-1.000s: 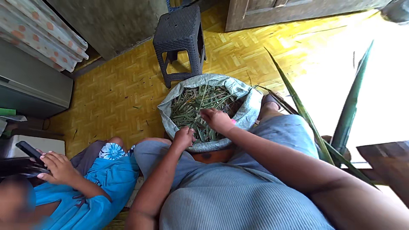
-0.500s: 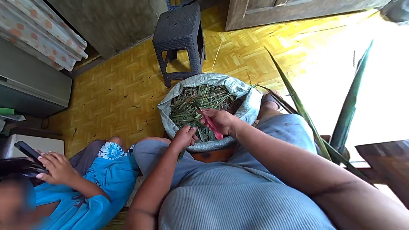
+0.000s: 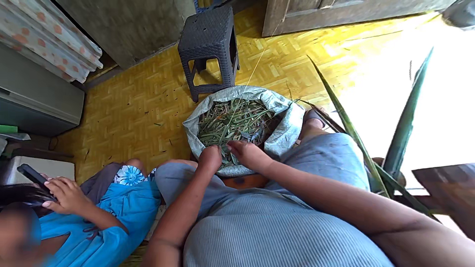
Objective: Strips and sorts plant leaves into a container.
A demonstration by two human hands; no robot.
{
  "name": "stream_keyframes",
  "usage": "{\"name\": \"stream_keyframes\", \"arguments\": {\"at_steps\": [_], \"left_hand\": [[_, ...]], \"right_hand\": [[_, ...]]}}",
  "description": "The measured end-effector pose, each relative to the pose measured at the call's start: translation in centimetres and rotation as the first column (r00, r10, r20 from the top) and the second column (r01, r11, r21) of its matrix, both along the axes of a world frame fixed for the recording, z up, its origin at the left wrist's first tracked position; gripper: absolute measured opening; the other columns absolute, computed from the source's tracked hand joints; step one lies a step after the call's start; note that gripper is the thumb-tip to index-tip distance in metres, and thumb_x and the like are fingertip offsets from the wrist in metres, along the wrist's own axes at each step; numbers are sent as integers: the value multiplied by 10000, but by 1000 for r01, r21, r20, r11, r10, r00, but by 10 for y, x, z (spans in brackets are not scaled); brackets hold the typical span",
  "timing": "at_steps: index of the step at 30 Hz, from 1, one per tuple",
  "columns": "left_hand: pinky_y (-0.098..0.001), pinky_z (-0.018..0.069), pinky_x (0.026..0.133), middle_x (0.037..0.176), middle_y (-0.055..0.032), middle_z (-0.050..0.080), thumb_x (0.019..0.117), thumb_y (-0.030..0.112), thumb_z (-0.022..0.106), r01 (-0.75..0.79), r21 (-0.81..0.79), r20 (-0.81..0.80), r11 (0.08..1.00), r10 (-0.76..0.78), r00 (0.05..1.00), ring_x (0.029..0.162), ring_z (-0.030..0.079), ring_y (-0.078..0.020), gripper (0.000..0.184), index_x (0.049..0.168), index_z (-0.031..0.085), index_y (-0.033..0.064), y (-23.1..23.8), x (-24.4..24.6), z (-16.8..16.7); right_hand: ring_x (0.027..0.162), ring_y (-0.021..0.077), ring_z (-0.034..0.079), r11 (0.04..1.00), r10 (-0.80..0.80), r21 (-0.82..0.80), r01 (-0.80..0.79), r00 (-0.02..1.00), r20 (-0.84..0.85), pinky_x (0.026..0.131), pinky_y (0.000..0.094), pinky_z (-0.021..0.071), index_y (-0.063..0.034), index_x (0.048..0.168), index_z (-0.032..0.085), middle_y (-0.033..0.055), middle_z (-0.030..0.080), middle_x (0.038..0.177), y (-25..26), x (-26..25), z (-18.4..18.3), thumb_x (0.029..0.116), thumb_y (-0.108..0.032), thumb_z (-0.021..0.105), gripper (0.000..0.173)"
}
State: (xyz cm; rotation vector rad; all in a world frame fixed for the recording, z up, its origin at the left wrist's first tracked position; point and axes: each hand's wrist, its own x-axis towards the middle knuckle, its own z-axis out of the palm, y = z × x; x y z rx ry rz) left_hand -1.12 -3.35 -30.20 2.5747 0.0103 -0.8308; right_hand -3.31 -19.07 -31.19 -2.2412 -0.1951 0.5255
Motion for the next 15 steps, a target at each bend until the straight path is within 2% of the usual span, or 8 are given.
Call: {"name": "stream_keyframes", "arguments": {"at_steps": [3,6,10,15], "left_hand": [[-567,514,982,1163,-258,685,1109,195,425,22,102,49,995,-27,998,1146,664,-396,346,1209,642,-55,-13,1,9],[-559,530,959,1181,-258,679,1107,172,418,41,182,52,982,-51,997,1146,668,-397,333,1259,608,-55,-21,-1,11],[-555,541,938,1170,-240,687,1098,152,425,52,225,60,973,-67,996,1137,676,-390,302,1253,604,-34,-27,-4,9],[-547,539,944,1174,-240,686,1120,197,390,66,228,75,971,-85,994,1137,676,-387,348,1248,614,-37,-27,-7,5]], "right_hand": [[1225,416,618,1000,9,-28,-10,999,-45,1052,593,461,-13,1401,577,254,627,1317,6,-3,2,1132,-273,388,420],[1250,421,605,996,-8,-89,0,996,-90,1057,604,455,-60,1468,539,242,608,1363,7,3,6,1135,-294,366,441],[1249,433,601,979,-31,-204,8,993,-110,1020,632,468,-119,1478,538,231,599,1379,12,6,7,1132,-341,355,450],[1297,448,557,955,-26,-295,9,998,-52,1045,641,426,-125,1498,521,241,591,1394,14,6,1,1127,-321,378,444]]}}
